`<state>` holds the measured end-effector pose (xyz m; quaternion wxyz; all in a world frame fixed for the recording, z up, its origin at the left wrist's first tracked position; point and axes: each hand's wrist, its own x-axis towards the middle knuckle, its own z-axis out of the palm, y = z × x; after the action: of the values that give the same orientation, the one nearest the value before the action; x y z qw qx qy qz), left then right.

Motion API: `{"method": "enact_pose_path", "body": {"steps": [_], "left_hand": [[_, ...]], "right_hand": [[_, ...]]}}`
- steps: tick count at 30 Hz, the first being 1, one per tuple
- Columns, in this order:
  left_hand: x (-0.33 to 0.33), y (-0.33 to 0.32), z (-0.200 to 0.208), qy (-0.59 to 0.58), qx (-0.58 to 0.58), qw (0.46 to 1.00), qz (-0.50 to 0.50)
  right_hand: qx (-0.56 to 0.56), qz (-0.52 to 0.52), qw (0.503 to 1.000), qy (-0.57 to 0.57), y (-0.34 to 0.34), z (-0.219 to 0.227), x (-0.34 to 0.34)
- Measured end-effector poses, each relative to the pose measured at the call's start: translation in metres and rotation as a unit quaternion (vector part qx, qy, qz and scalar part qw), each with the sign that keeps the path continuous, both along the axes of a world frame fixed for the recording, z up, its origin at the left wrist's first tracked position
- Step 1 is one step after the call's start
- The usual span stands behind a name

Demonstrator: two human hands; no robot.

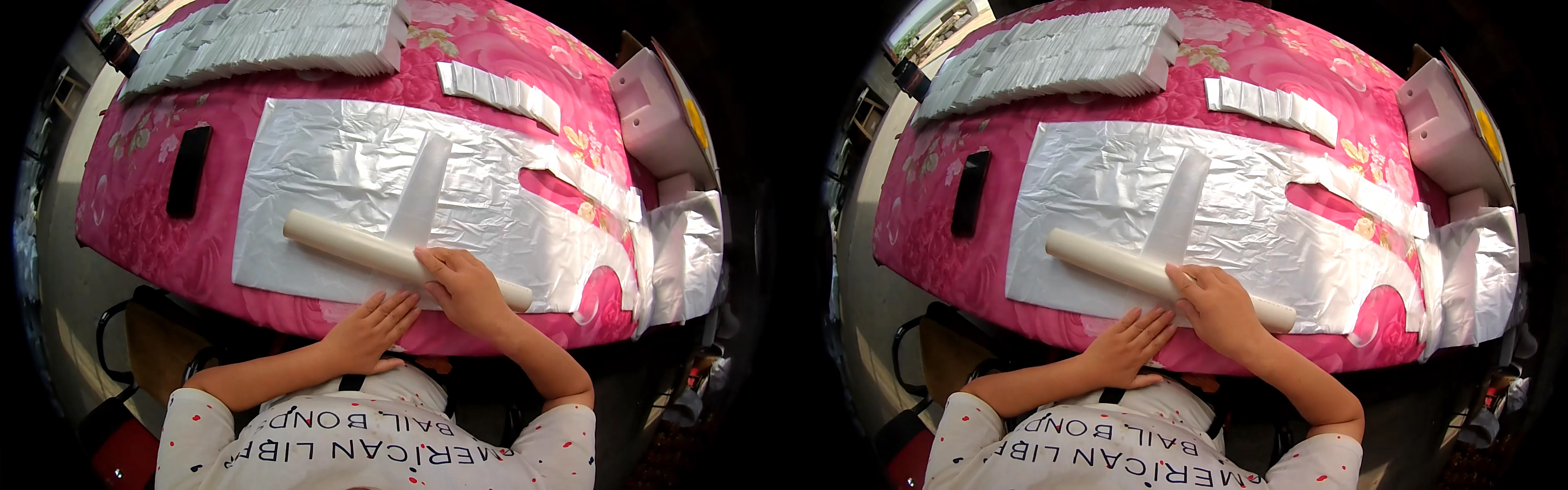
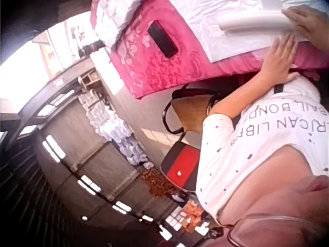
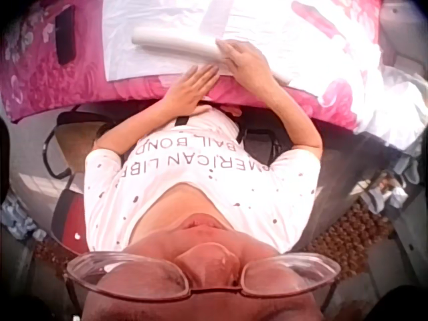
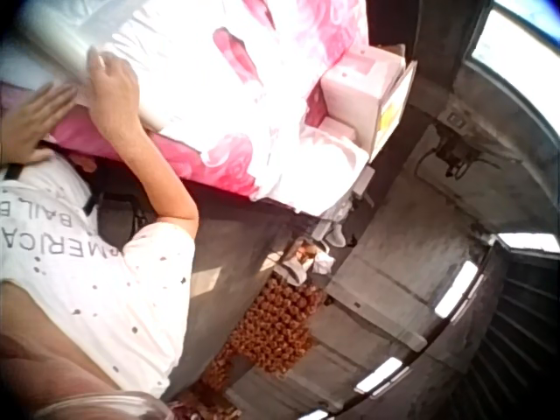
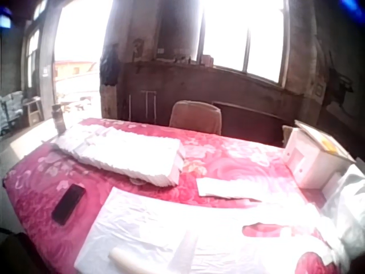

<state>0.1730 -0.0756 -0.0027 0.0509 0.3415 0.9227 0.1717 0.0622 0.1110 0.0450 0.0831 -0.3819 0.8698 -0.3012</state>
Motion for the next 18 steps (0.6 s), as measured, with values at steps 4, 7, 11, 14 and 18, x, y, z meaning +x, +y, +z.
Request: {"method": "enact_pose_path", "body": {"steps": [4,7,11,14,18], "left_hand": [[0.005,0.003,0.000,0.003,0.002,1.000,0.009],[0.003,0.004,0.003,0.024,-0.048,0.999,-0.002],[0.000,-0.003,0.003,0.024,0.000,0.999,-0.038],[-0.001,-0.018,0.001,-0.009,0.046,0.997,-0.059],[0.000,-0.019,0.000,0.054,-0.042,0.997,-0.046]], "right_hand": [[0.015,-0.045,0.998,0.041,0.016,0.003,-0.012],[0.014,-0.142,0.983,0.120,0.041,-0.009,-0.053],[0.004,-0.237,0.961,0.143,0.066,-0.005,-0.092],[-0.060,-0.193,0.979,0.034,0.060,0.006,-0.070],[0.023,-0.008,0.999,0.032,0.050,0.008,-0.015]]}}
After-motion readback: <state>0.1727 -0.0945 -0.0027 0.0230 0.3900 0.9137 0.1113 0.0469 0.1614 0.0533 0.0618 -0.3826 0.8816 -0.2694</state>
